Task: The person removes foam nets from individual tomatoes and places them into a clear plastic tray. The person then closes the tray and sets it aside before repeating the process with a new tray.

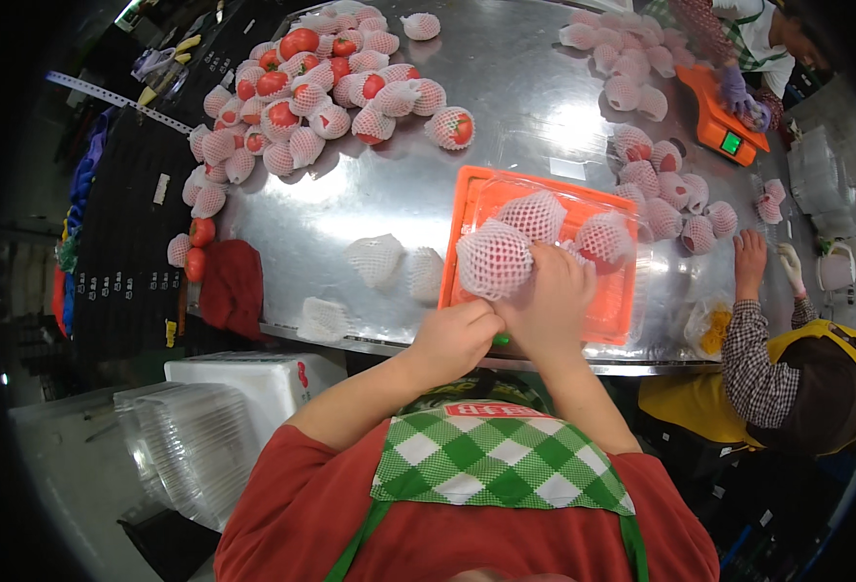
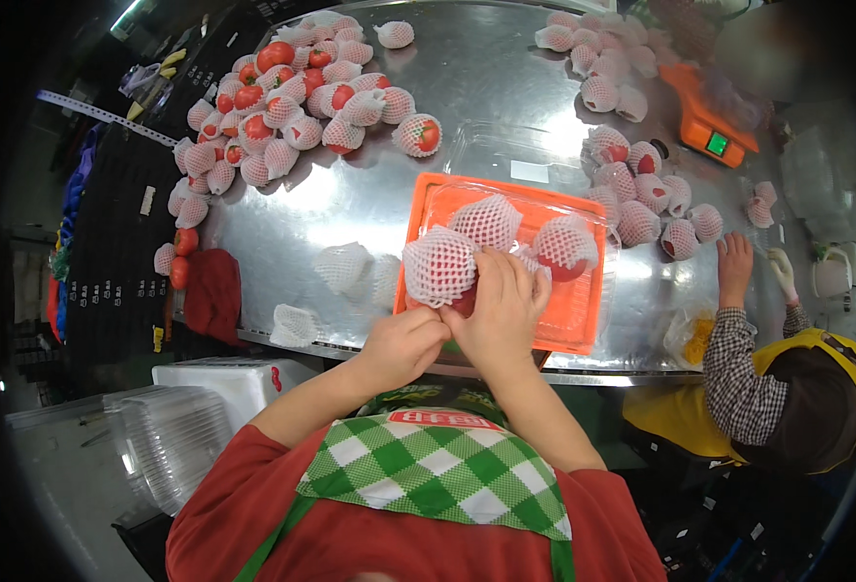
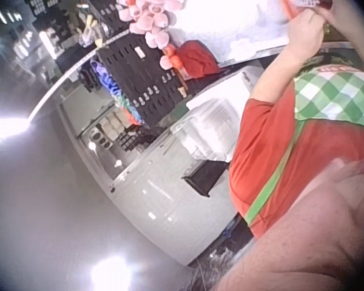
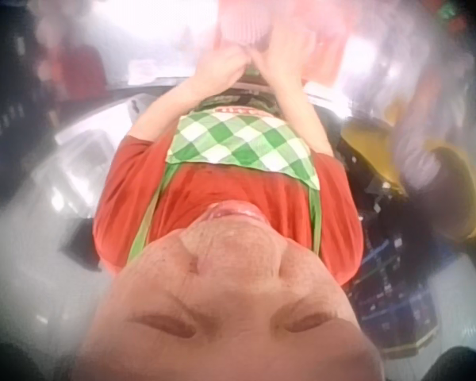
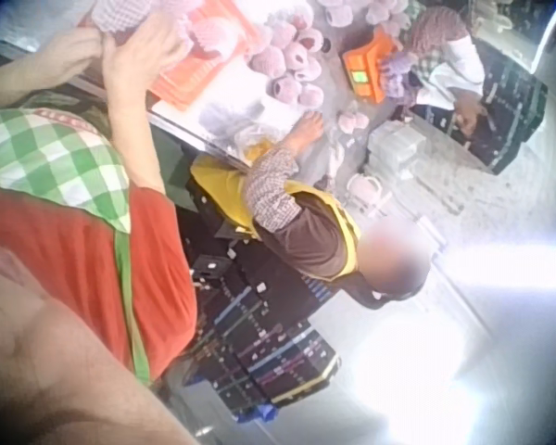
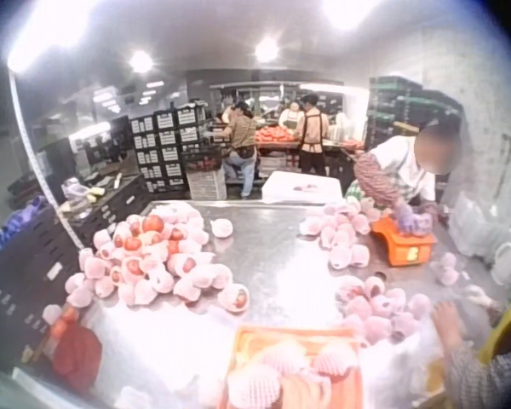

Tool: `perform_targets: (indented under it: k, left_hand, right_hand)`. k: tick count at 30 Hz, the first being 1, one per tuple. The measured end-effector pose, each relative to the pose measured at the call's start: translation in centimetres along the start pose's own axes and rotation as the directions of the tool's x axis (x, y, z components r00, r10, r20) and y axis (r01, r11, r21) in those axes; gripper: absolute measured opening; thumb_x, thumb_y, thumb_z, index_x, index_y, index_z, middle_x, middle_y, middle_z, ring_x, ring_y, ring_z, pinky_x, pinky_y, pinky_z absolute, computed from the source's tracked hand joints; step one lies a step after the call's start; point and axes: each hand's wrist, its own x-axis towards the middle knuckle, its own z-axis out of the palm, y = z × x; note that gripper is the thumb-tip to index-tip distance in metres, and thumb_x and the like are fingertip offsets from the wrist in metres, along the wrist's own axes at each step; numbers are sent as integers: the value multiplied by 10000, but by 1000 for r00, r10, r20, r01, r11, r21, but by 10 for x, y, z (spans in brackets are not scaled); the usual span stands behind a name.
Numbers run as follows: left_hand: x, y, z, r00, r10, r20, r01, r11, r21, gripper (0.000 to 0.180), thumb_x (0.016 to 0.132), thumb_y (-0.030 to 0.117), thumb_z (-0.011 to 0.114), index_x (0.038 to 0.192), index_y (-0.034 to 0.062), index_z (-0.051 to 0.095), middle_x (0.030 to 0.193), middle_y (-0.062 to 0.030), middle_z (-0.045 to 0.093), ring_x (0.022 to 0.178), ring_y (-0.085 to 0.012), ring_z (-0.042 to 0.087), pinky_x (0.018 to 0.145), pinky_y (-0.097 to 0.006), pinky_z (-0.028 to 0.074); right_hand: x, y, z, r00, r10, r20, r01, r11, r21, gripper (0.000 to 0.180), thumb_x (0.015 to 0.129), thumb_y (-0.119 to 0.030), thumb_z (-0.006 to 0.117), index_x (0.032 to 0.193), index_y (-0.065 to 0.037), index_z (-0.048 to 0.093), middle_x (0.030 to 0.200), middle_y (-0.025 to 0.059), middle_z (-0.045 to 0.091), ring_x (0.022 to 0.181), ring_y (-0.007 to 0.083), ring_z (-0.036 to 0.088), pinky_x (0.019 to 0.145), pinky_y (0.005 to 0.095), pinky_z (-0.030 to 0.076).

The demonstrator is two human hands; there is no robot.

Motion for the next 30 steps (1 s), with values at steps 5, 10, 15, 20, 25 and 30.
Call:
perform_targets:
  k: [5, 10, 15, 20, 25, 30]
  left_hand:
    - [14, -2, -20, 951, -20, -308, 32, 999, 34, 183, 754, 105, 676, 924, 67, 621, 929, -101, 613, 814, -311, 590, 708, -412, 496]
    - [32, -21, -10, 992, -12, -125, 17, 999, 43, 292, 731, 150, 760, 978, 66, 629, 994, -94, 609, 899, -297, 598, 766, -391, 493]
    - [33, -14, -18, 1000, -27, 6, 27, 997, -75, 311, 732, 182, 767, 989, 75, 628, 1009, -100, 615, 933, -313, 605, 800, -387, 502]
    - [36, -85, -69, 966, -236, -103, 231, 971, -63, 374, 763, 190, 775, 1075, 69, 608, 1077, -85, 619, 991, -245, 616, 836, -352, 498]
    - [37, -306, -137, 719, -390, -575, 607, 756, 246, 575, 746, 238, 786, 1215, 3, 551, 1177, -186, 589, 1104, -324, 566, 943, -405, 456]
    - [31, -398, -157, 604, -599, -525, 797, 438, 416, 791, 694, 356, 804, 1341, 50, 468, 1287, -230, 525, 1201, -392, 495, 1013, -460, 412]
  right_hand:
    - [0, 18, -21, 983, -42, 180, 37, 999, 33, 713, 594, -241, 857, 1216, -104, 536, 1224, 72, 583, 1179, 262, 512, 1051, 519, 293]
    - [2, 24, -33, 973, -82, 215, 76, 997, 34, 621, 602, -148, 823, 1169, -102, 572, 1177, 81, 602, 1153, 271, 534, 1049, 499, 318]
    - [1, 29, -38, 963, -170, 210, 165, 985, 41, 589, 608, -104, 788, 1164, -104, 593, 1172, 81, 608, 1146, 295, 536, 1048, 497, 324]
    - [13, 41, -43, 951, -163, 262, 105, 970, 221, 404, 616, -60, 755, 999, -72, 628, 1041, 98, 658, 1076, 322, 580, 1024, 485, 360]
    - [20, 47, -57, 956, -33, 291, -108, 883, 457, 261, 667, -12, 700, 919, -11, 632, 1037, 130, 665, 1024, 321, 599, 959, 442, 425]
    - [11, 49, -54, 967, 131, 220, -225, 847, 482, 230, 714, 8, 657, 941, 15, 626, 1026, 156, 667, 990, 303, 613, 932, 403, 451]
